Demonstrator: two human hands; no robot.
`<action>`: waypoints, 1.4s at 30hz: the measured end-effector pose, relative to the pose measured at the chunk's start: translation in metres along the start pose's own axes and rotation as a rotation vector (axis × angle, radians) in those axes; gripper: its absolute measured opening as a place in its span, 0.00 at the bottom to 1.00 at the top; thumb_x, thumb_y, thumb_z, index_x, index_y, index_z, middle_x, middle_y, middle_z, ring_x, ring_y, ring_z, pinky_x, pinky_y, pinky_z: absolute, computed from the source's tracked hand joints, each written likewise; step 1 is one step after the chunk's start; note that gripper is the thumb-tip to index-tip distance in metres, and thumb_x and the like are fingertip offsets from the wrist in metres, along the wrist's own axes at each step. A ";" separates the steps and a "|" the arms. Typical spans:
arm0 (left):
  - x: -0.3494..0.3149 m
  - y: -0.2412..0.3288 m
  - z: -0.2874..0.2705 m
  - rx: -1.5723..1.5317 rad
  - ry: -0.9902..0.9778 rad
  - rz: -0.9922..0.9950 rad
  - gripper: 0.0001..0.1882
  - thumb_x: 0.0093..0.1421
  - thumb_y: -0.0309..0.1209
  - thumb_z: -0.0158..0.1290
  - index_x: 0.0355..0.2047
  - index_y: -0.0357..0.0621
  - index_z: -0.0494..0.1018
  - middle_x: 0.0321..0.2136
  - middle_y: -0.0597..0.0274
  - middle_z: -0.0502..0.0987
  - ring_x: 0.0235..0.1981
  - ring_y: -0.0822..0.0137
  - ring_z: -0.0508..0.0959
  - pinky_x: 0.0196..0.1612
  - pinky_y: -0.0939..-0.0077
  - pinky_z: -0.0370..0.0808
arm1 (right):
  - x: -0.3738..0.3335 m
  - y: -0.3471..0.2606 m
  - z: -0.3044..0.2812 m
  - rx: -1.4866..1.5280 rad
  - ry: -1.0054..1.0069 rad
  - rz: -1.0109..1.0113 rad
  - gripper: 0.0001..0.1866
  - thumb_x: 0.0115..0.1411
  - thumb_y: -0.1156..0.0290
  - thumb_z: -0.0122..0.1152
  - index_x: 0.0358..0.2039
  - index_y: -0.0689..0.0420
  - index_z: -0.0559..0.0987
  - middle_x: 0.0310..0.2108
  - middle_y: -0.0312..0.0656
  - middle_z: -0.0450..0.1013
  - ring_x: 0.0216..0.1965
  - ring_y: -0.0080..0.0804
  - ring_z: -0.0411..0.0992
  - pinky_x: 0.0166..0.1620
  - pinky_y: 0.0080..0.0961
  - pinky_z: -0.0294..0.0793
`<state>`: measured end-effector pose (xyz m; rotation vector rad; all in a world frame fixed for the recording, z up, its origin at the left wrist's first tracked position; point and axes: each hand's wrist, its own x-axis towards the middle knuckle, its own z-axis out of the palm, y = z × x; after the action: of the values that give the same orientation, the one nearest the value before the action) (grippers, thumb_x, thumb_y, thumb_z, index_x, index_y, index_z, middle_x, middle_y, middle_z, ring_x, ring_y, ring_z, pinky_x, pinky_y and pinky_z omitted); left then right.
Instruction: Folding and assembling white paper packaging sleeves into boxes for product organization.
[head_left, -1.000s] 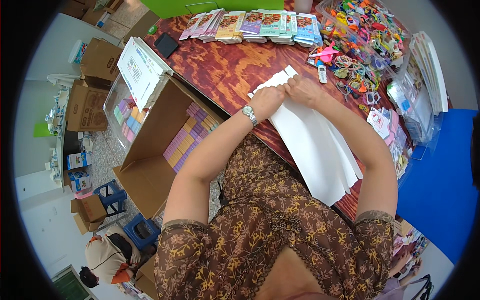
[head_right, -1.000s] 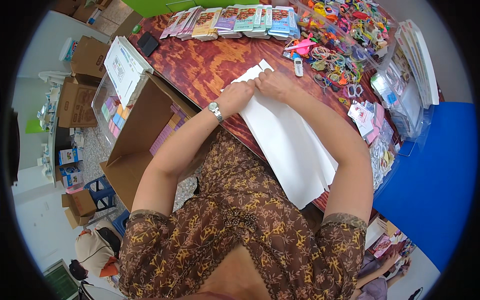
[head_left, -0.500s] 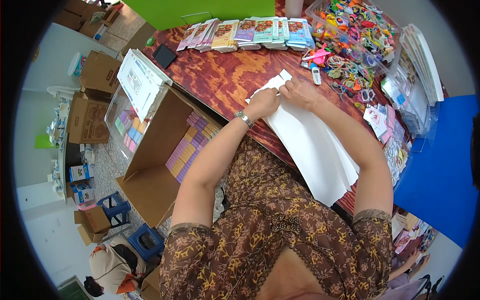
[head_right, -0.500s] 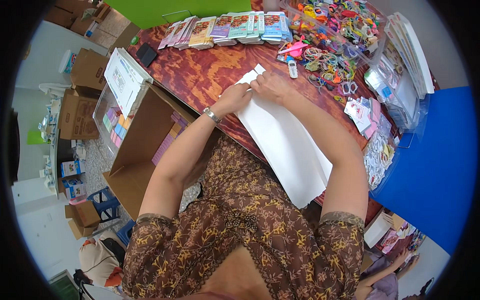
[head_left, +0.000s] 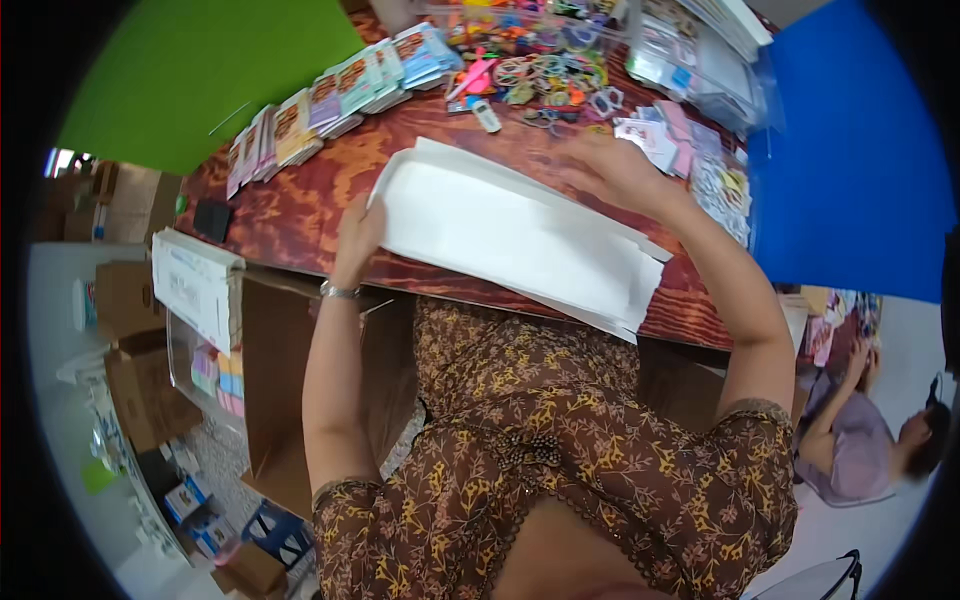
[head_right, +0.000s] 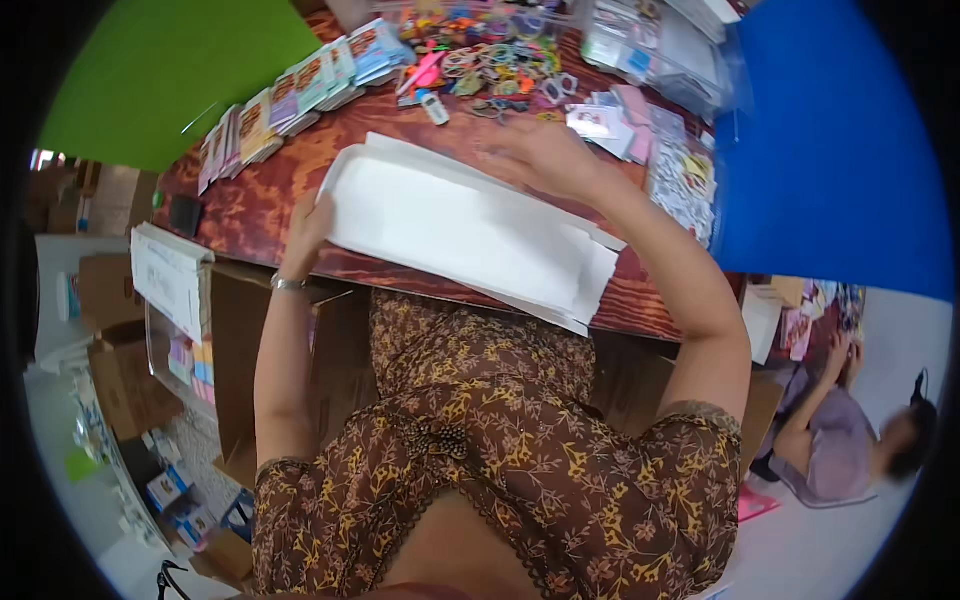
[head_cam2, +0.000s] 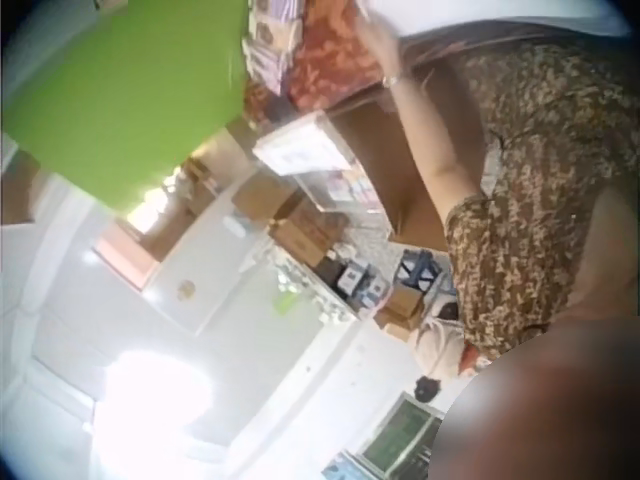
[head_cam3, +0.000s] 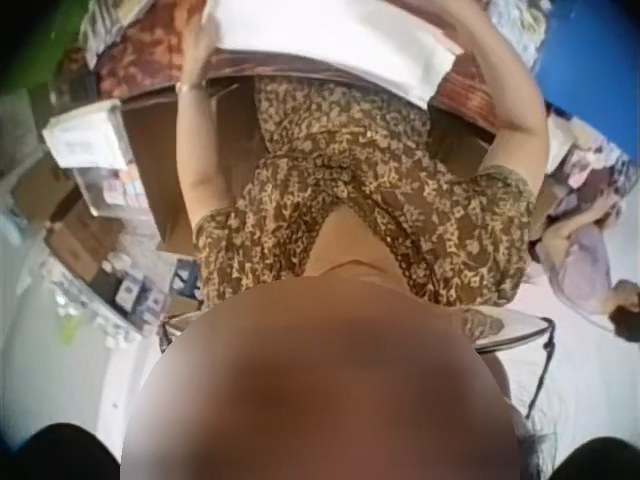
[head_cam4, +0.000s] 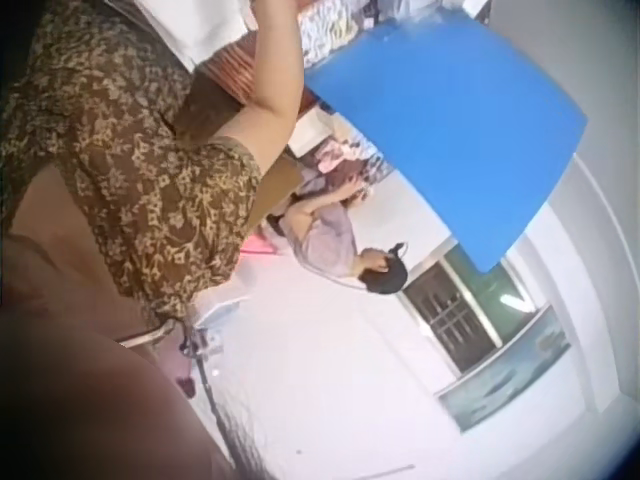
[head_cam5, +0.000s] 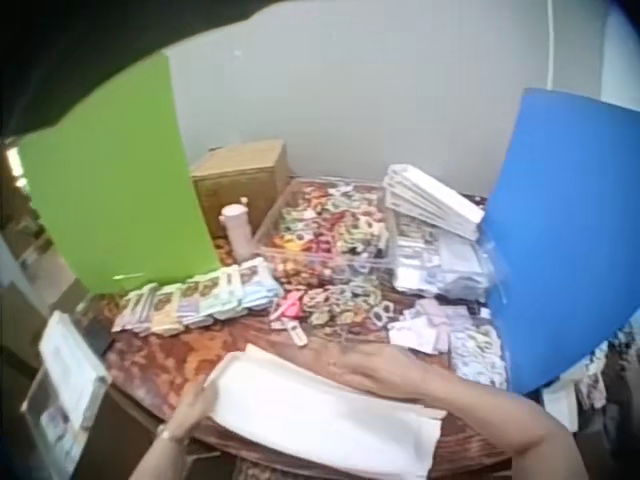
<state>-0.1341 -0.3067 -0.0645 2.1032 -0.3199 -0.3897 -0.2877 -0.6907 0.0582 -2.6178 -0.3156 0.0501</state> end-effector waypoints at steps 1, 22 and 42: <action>-0.006 0.012 0.002 -0.160 -0.014 -0.089 0.15 0.66 0.35 0.46 0.35 0.33 0.72 0.24 0.67 0.74 0.29 0.76 0.73 0.28 0.75 0.68 | -0.029 0.009 -0.003 0.045 0.021 0.007 0.17 0.59 0.64 0.62 0.49 0.55 0.77 0.43 0.47 0.75 0.44 0.45 0.75 0.45 0.36 0.75; -0.130 0.149 0.168 0.351 -0.523 0.930 0.19 0.53 0.43 0.61 0.41 0.45 0.76 0.33 0.58 0.75 0.36 0.57 0.75 0.40 0.63 0.73 | -0.106 0.008 0.086 0.044 0.389 0.493 0.08 0.61 0.66 0.57 0.36 0.57 0.77 0.29 0.49 0.76 0.33 0.49 0.76 0.36 0.41 0.73; -0.135 0.106 0.188 0.340 -0.112 0.598 0.03 0.60 0.26 0.52 0.30 0.42 0.69 0.22 0.54 0.74 0.25 0.51 0.76 0.28 0.58 0.73 | -0.104 -0.007 0.089 0.008 0.124 0.157 0.20 0.55 0.78 0.57 0.49 0.52 0.76 0.32 0.45 0.73 0.39 0.44 0.74 0.41 0.38 0.76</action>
<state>-0.3402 -0.4552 -0.0497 2.1834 -1.1110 -0.0969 -0.3992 -0.6666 -0.0182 -2.6187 -0.0660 -0.0567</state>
